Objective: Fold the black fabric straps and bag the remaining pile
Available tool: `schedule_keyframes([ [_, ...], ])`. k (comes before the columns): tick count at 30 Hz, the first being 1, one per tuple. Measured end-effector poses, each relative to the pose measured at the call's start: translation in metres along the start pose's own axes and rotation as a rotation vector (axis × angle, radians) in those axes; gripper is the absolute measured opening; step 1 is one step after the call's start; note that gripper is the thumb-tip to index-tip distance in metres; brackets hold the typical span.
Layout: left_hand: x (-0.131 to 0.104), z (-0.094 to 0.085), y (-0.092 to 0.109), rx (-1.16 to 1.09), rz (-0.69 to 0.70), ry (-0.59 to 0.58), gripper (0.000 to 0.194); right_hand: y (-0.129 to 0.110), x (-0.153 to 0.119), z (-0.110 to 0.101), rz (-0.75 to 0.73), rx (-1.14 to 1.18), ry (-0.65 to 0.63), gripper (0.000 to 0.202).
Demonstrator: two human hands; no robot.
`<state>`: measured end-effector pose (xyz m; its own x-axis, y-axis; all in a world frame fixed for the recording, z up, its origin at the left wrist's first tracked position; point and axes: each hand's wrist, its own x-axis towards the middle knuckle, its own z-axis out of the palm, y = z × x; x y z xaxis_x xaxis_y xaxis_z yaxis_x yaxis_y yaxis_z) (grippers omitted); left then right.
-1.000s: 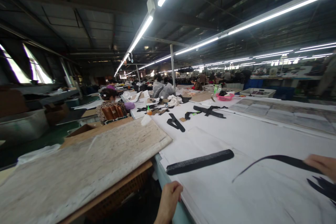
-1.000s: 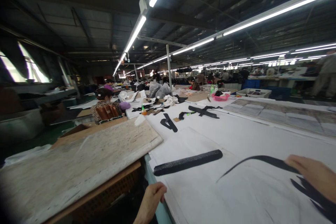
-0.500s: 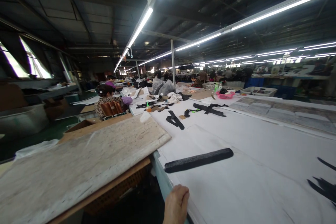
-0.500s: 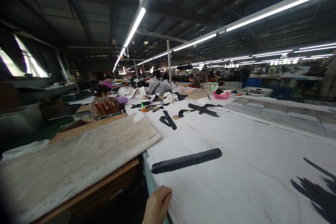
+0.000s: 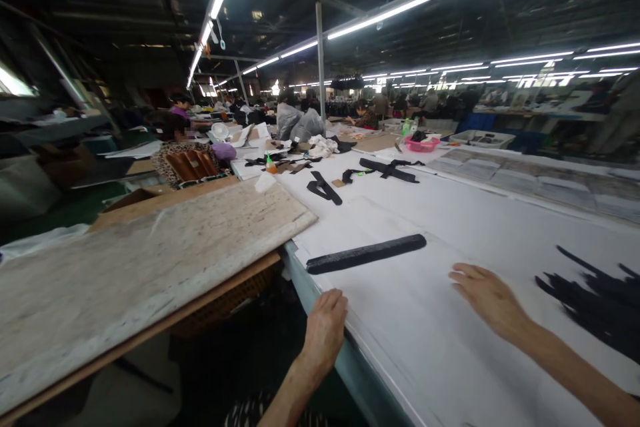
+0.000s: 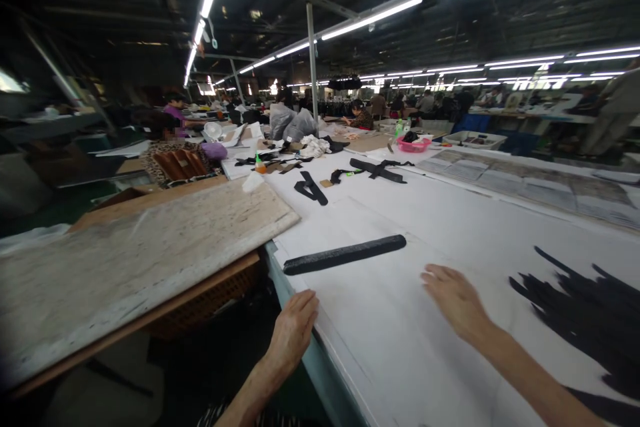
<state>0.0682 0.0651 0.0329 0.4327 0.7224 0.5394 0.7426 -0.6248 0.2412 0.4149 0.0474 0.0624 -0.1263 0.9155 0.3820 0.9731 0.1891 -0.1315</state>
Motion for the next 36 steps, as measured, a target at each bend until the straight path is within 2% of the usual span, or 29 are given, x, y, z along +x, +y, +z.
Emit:
schedule_keyframes([
  [3,0.000,-0.002,-0.004,0.031,-0.030,-0.030,0.024,-0.064,0.039,0.024,-0.224,-0.046,-0.120,0.019],
  [6,0.004,-0.003,-0.008,0.048,-0.068,-0.079,0.022,-0.129,0.080,0.046,-0.308,-0.033,-0.181,0.016],
  [8,0.008,-0.003,-0.010,0.051,-0.092,-0.110,0.020,-0.156,0.097,0.057,-0.344,-0.052,-0.204,0.016],
  [10,0.012,-0.002,-0.011,0.049,-0.101,-0.128,0.019,-0.170,0.107,0.066,-0.390,-0.101,-0.219,0.019],
  [15,0.018,0.004,-0.010,0.014,-0.070,-0.113,0.022,-0.177,0.114,0.078,-0.444,-0.191,-0.278,0.024],
  [22,0.025,0.013,-0.007,-0.015,0.009,-0.122,0.025,-0.172,0.133,0.071,-0.301,0.029,-0.423,0.026],
  [29,0.040,0.024,-0.010,0.101,0.093,-0.142,0.029,-0.171,0.140,0.071,-0.260,0.076,-0.458,0.026],
  [33,0.045,0.026,-0.016,0.168,0.063,-0.185,0.031,-0.175,0.137,0.072,-0.224,0.084,-0.465,0.025],
  [36,0.047,0.024,-0.016,0.231,-0.034,-0.228,0.032,-0.177,0.135,0.073,-0.186,0.122,-0.471,0.023],
])
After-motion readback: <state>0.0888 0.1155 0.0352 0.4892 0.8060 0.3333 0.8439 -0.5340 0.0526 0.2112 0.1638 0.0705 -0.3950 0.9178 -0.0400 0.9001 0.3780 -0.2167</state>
